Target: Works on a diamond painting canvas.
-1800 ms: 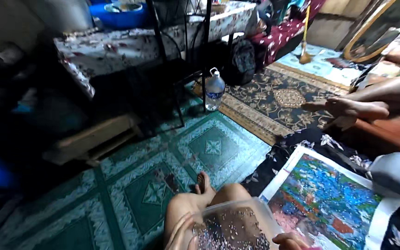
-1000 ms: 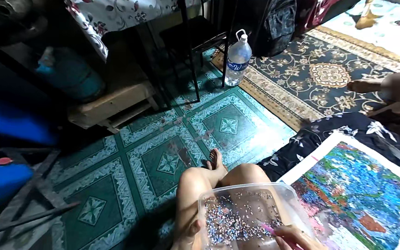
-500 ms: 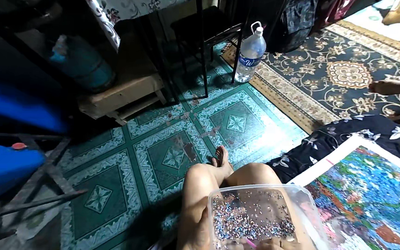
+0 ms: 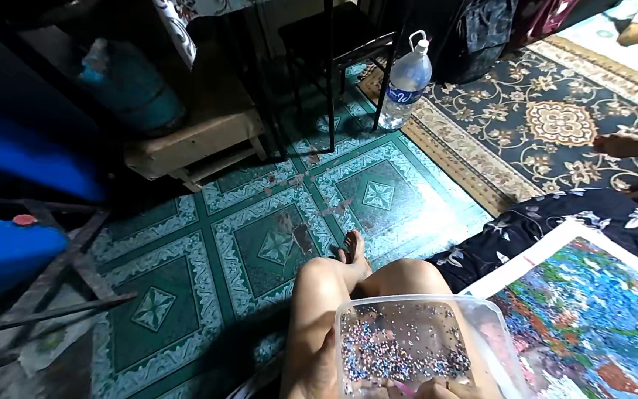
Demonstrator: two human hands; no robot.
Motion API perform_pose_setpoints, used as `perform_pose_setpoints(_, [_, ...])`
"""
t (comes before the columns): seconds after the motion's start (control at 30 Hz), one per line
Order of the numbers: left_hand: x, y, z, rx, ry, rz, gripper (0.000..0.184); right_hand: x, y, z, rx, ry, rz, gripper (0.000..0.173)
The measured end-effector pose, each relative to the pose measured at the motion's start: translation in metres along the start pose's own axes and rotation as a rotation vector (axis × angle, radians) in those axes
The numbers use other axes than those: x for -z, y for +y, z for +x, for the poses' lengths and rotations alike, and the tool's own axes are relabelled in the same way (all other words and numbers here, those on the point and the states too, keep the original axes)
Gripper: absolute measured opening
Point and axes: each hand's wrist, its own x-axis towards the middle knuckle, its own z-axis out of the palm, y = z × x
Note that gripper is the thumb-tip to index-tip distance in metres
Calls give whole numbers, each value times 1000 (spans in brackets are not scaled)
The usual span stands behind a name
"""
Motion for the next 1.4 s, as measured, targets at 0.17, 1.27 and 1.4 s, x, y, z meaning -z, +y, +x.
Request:
perform_pose_setpoints(0.17, [-2, 0, 0, 1, 49, 5, 83, -1, 1, 1, 16, 24, -6, 27])
perform_pose_setpoints(1.27, [-1, 0, 2, -51, 129, 57, 57, -13, -23, 39, 95, -62, 17, 22])
perform_pose_setpoints(1.4, [-2, 3, 0, -38, 103, 63, 58, -12, -25, 39, 29, 69, -44, 21])
